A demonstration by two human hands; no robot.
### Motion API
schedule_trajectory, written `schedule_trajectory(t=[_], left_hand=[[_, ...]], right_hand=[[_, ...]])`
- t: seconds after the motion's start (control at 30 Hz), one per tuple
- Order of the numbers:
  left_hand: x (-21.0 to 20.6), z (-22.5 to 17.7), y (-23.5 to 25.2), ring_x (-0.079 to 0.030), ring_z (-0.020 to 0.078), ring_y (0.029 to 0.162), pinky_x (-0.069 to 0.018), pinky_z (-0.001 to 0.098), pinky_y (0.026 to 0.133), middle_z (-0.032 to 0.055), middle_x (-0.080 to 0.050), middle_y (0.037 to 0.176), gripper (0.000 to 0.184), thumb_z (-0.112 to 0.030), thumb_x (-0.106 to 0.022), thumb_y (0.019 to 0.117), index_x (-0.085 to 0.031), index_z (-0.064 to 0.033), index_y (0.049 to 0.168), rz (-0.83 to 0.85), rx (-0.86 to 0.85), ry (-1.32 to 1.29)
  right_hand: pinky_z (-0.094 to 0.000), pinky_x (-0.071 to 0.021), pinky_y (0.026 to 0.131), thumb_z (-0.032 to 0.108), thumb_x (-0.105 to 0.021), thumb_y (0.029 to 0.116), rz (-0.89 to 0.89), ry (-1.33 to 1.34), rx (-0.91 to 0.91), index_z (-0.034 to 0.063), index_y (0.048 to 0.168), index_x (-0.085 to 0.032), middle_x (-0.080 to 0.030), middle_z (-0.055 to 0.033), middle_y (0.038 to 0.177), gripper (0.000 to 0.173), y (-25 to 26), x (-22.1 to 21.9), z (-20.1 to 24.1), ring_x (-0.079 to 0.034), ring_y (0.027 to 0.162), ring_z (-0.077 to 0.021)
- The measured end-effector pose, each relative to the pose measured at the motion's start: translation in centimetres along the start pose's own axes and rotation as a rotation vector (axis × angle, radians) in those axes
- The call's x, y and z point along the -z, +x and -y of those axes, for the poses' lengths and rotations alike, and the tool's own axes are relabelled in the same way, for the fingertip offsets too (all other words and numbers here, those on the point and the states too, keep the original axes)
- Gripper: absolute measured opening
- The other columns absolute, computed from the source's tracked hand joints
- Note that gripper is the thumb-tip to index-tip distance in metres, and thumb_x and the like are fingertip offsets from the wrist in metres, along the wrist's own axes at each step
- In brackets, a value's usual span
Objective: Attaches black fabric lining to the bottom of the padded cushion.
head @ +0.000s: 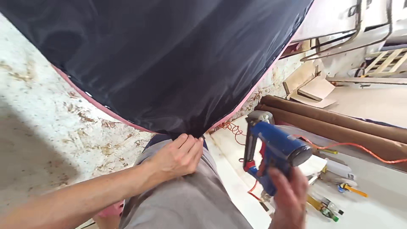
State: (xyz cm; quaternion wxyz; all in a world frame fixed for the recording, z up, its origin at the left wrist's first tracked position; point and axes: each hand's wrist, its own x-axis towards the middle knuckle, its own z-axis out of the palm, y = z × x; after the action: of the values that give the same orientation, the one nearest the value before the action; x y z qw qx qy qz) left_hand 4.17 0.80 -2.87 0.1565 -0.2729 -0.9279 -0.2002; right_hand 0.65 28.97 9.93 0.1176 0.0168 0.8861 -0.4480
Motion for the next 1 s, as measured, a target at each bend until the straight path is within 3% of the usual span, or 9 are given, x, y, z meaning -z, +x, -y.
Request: schedule_trajectory(t=[0.07,0.13,0.2,0.27,0.37,0.5,0.67,0.83,1.0], left_hand=[[0.7,-0.4,-1.5,-0.065,0.0276,0.076,-0.0534,0.0391,0.073,0.0124,-0.068,0.085,0.026,0.000,-0.045,0.1026,-0.068,0.0039,0.114,-0.008,-0.033,-0.081],[2.1,-0.6,-2.8,-0.065,0.0259,0.076,-0.0528,0.0385,0.073,0.0094,-0.069,0.084,0.026,-0.007,-0.048,0.1032,-0.069,-0.0010,0.117,-0.098,-0.009,-0.135],[4.3,0.2,-3.3,-0.065,0.0256,0.077,-0.0524,0.0396,0.075,0.0089,-0.069,0.083,0.025,-0.017,-0.053,0.1036,-0.069,-0.0072,0.119,-0.207,0.141,-0.151],[7.0,2.2,-2.0,-0.068,0.0263,0.081,-0.0543,0.0436,0.078,0.0120,-0.073,0.087,0.026,-0.022,-0.053,0.1041,-0.071,-0.0091,0.118,-0.242,0.351,-0.158],[8.3,6.5,1.6,-0.068,0.0278,0.113,-0.0514,0.0504,0.100,0.0137,-0.072,0.119,0.037,-0.021,-0.044,0.1061,-0.069,-0.0072,0.130,-0.061,0.500,-0.152],[3.8,10.2,5.1,-0.031,0.0258,0.155,-0.0245,0.0556,0.125,0.0063,-0.040,0.164,0.050,-0.034,-0.039,0.1074,-0.050,-0.0166,0.153,0.297,0.342,-0.057],[2.1,10.2,3.3,-0.013,0.0250,0.160,-0.0074,0.0640,0.127,0.0052,-0.023,0.172,0.060,-0.048,-0.025,0.1091,-0.032,-0.0230,0.163,0.495,0.128,-0.050],[3.0,9.0,-0.6,-0.019,0.0225,0.159,-0.0134,0.0581,0.128,0.0048,-0.025,0.171,0.061,-0.044,-0.020,0.1102,-0.030,-0.0147,0.163,0.466,0.012,-0.072],[2.9,8.7,-3.3,-0.026,0.0210,0.157,-0.0170,0.0526,0.129,0.0046,-0.033,0.168,0.064,-0.048,-0.017,0.1100,-0.038,-0.0144,0.160,0.362,0.041,-0.118]], right_hand=[[-0.0282,-0.0609,0.067,0.053,-0.056,0.1002,0.066,0.124,0.083,0.0221,0.123,-0.070,-0.075,0.0074,0.093,0.041,3.1,2.9,0.0,-0.070,0.077,-0.0076],[-0.0303,-0.0614,0.071,0.046,-0.047,0.1056,0.100,-0.012,0.257,0.0138,0.134,-0.063,-0.074,0.0040,0.099,0.045,7.8,5.0,0.3,-0.070,0.081,-0.0081],[-0.0372,-0.0597,0.082,0.039,-0.045,0.1073,0.115,-0.329,0.423,0.0074,0.148,-0.052,-0.070,-0.0091,0.114,0.052,14.2,5.6,0.6,-0.069,0.094,-0.0137],[-0.0545,-0.0531,0.091,0.038,-0.048,0.1041,0.100,-0.589,0.525,0.0155,0.159,-0.042,-0.064,-0.0214,0.132,0.059,21.1,4.3,0.9,-0.066,0.110,-0.0309],[-0.0653,-0.0476,0.092,0.037,-0.055,0.1034,0.047,-0.707,0.638,0.0252,0.156,-0.048,-0.062,-0.0247,0.128,0.054,30.4,1.5,0.5,-0.060,0.116,-0.0440],[-0.0632,-0.0459,0.099,0.036,-0.056,0.1030,0.039,-0.712,0.660,0.0278,0.155,-0.048,-0.063,-0.0235,0.131,0.054,35.7,-2.4,0.3,-0.058,0.123,-0.0441],[-0.0631,-0.0442,0.101,0.039,-0.055,0.1037,0.018,-0.798,0.699,0.0262,0.154,-0.050,-0.064,-0.0211,0.131,0.052,35.1,-4.3,-0.5,-0.057,0.126,-0.0436],[-0.0675,-0.0234,0.121,0.038,-0.045,0.1070,0.133,-0.862,0.884,0.0129,0.159,-0.041,-0.033,-0.0155,0.167,0.058,22.5,-9.0,1.6,-0.026,0.155,-0.0388],[-0.0579,-0.0229,0.126,0.042,-0.031,0.1092,0.291,-0.719,0.984,0.0104,0.155,-0.046,-0.042,-0.0064,0.163,0.058,11.3,-15.4,-4.1,-0.034,0.154,-0.0242]])
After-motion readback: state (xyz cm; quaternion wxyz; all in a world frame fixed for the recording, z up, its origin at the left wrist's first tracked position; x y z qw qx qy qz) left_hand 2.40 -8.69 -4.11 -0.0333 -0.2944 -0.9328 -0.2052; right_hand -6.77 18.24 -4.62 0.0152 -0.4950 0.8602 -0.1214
